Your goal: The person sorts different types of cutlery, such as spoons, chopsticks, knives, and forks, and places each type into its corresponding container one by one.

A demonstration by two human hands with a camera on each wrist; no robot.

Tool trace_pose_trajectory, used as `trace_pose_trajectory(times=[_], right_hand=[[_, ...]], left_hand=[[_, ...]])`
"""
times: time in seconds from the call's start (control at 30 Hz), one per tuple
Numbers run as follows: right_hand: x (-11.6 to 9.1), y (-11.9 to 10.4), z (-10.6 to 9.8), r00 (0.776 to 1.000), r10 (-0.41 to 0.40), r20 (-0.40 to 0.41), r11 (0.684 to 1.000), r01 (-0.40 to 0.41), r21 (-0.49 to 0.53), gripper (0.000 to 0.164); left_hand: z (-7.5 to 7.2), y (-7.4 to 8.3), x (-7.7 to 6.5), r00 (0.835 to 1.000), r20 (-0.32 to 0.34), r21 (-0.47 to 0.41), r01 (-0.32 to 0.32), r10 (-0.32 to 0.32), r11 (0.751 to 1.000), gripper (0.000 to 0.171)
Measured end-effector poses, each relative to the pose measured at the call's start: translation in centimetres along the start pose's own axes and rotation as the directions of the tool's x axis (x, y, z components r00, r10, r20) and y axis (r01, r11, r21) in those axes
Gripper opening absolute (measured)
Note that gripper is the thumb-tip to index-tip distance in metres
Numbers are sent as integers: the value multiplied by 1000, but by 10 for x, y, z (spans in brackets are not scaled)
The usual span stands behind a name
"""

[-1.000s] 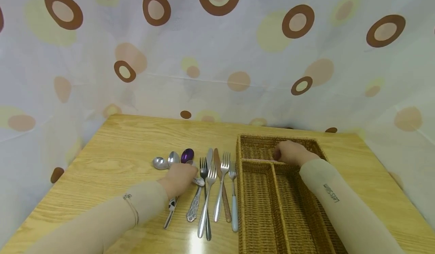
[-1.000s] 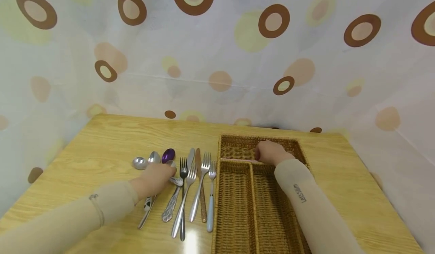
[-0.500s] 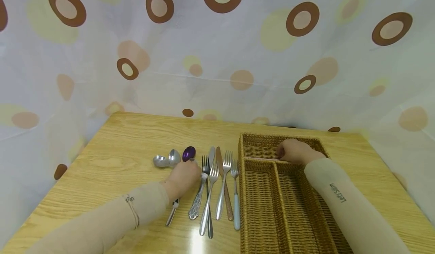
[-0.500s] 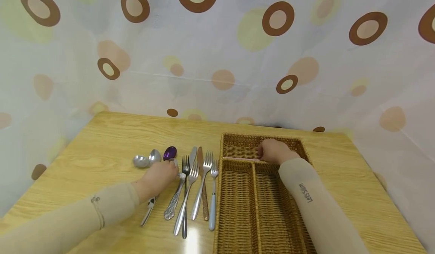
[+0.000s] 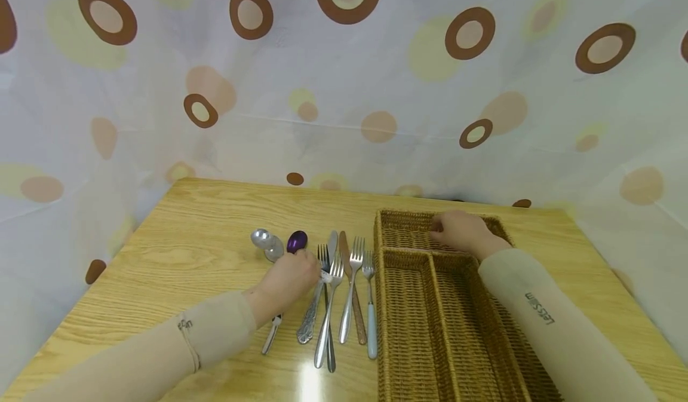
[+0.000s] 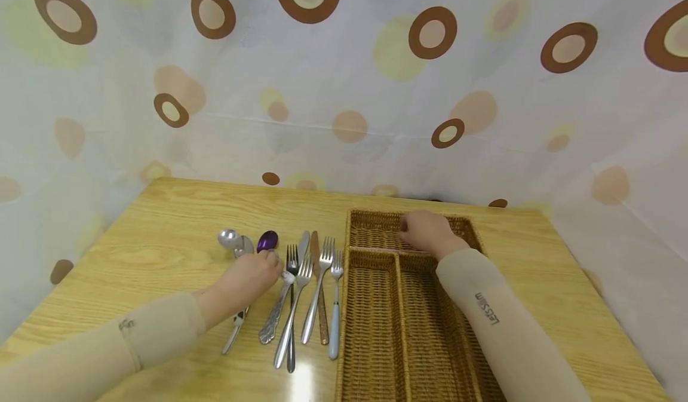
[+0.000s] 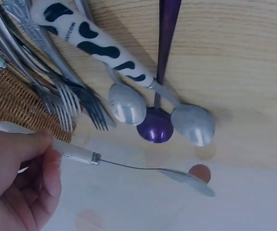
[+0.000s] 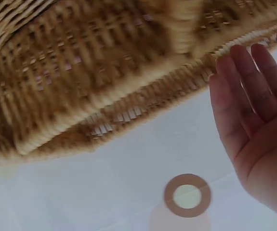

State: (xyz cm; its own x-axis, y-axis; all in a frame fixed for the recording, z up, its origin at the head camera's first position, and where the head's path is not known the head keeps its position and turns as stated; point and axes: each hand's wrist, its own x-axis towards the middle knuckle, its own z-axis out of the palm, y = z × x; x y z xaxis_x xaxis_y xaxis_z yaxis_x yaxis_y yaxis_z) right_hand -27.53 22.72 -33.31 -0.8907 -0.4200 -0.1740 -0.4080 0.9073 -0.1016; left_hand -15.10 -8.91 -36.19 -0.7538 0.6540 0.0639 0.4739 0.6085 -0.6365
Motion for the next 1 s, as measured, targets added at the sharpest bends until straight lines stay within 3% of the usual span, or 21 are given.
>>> trace_pose_trajectory(times=[0.13, 0.27, 0.37, 0.47, 0.53, 0.57, 0.67, 0.77, 0.83, 0.9, 1.0], right_hand=[[-2, -11, -6, 999, 1, -40, 1000, 1, 29, 30], [-4, -25, -12, 995, -50, -89, 999, 51, 12, 27], [-7, -36, -14, 983, -119, -137, 993, 115, -38, 21], [-11, -50, -14, 955, -222, -196, 974, 208, -89, 22], [-14, -60, -13, 912, -325, -250, 945, 299, -135, 26], [-15, -65, -13, 880, -386, -276, 921, 353, -163, 26], [-21, -82, -10, 761, -562, -325, 827, 499, -261, 32], [-28, -96, -7, 652, -695, -302, 717, 603, -349, 33], [-33, -103, -5, 612, -745, -266, 665, 649, -370, 32], [-37, -107, -3, 591, -774, -227, 629, 677, -381, 29], [-43, -110, -1, 594, -783, -188, 617, 698, -363, 20]], left_hand=[[-9, -2, -2, 995, -56, 2, -76, 76, 997, 20], [-20, 0, -1, 979, -149, -3, -140, 138, 990, 26], [-29, 2, 1, 956, -222, 25, -189, 190, 982, 30], [-37, 4, 4, 928, -284, 61, -233, 241, 971, 32], [-41, 6, 7, 911, -316, 67, -258, 265, 964, 31], [-43, 7, 9, 903, -329, 66, -271, 278, 960, 31], [-48, 10, 13, 880, -348, 102, -307, 323, 946, 30], [-53, 13, 18, 852, -379, 167, -321, 362, 932, 28], [-55, 16, 21, 827, -414, 204, -322, 380, 924, 27], [-56, 19, 24, 802, -450, 216, -329, 393, 919, 27], [-57, 23, 27, 771, -481, 232, -347, 417, 909, 28]])
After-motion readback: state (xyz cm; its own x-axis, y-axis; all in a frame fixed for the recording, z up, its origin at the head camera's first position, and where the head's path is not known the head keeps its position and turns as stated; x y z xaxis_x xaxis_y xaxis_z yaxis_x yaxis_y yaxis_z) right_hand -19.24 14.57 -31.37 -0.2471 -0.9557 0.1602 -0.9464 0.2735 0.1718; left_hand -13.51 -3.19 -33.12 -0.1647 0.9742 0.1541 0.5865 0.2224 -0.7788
